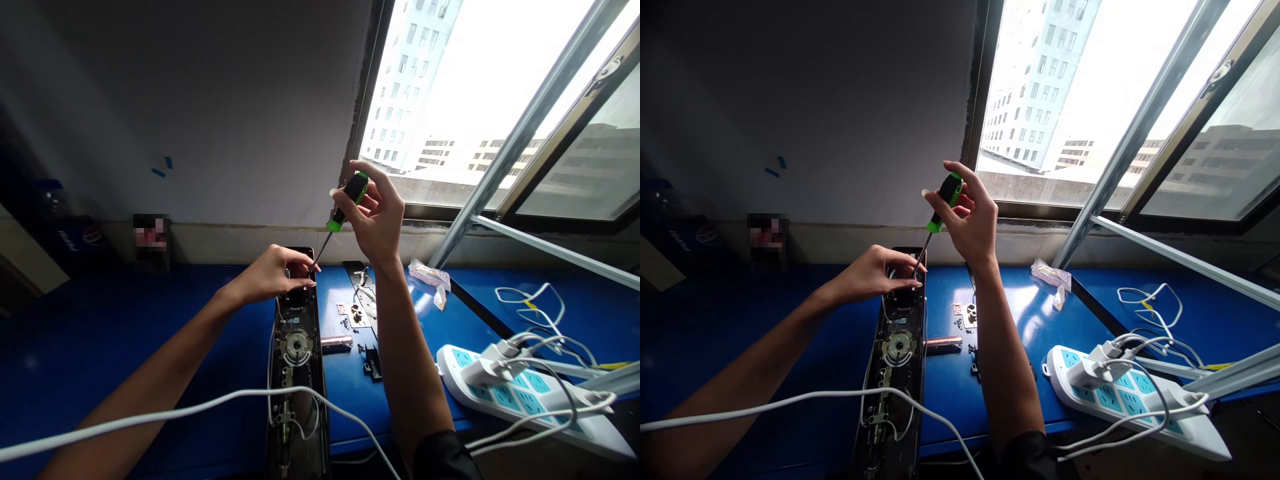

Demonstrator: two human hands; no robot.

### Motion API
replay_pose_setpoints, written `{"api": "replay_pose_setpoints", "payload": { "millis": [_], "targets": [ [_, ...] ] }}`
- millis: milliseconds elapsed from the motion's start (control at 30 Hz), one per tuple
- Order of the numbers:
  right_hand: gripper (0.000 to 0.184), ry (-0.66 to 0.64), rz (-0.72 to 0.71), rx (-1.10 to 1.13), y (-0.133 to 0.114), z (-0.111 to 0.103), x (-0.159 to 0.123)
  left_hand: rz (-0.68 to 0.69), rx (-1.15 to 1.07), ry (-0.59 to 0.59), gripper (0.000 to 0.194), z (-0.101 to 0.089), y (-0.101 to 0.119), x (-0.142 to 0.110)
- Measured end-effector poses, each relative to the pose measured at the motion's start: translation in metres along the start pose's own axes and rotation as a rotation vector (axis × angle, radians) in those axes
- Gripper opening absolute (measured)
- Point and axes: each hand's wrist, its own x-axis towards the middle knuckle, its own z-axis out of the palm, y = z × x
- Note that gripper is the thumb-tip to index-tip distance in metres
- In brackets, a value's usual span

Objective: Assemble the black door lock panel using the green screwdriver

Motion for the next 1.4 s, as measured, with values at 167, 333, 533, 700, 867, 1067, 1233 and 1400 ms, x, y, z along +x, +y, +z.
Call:
{"api": "replay_pose_setpoints", "payload": {
  "millis": [167,333,533,700,867,1067,1233,1400],
  "targets": [
    [0.050,-0.008,-0.032,-0.014,0.005,0.001,0.000,0.002,-0.009,0.003,0.024,0.000,0.002,0.000],
    [0.055,-0.095,-0.065,0.051,0.005,-0.001,0.000,-0.022,-0.035,-0.020,0.026,-0.002,0.004,-0.002],
    [0.072,-0.301,0.024,0.121,-0.002,-0.005,-0.001,-0.030,-0.017,-0.028,0.030,-0.003,0.001,-0.002],
    [0.092,-0.344,0.075,0.103,-0.005,0.001,-0.004,-0.016,0.053,0.014,0.037,-0.002,-0.002,-0.001],
    [0.080,-0.245,0.041,0.070,-0.003,0.004,-0.006,0.072,0.372,0.195,0.059,-0.010,-0.015,0.002],
    [0.070,-0.214,-0.003,0.015,0.008,0.010,-0.008,-0.079,0.524,0.033,0.084,-0.014,-0.034,-0.001],
    [0.068,-0.242,-0.027,0.019,0.019,0.017,-0.009,-0.134,0.552,-0.046,0.092,-0.006,-0.036,-0.002],
    [0.069,-0.245,-0.022,0.013,0.022,0.018,-0.010,-0.143,0.531,-0.064,0.092,-0.003,-0.035,-0.002]
  ]
}}
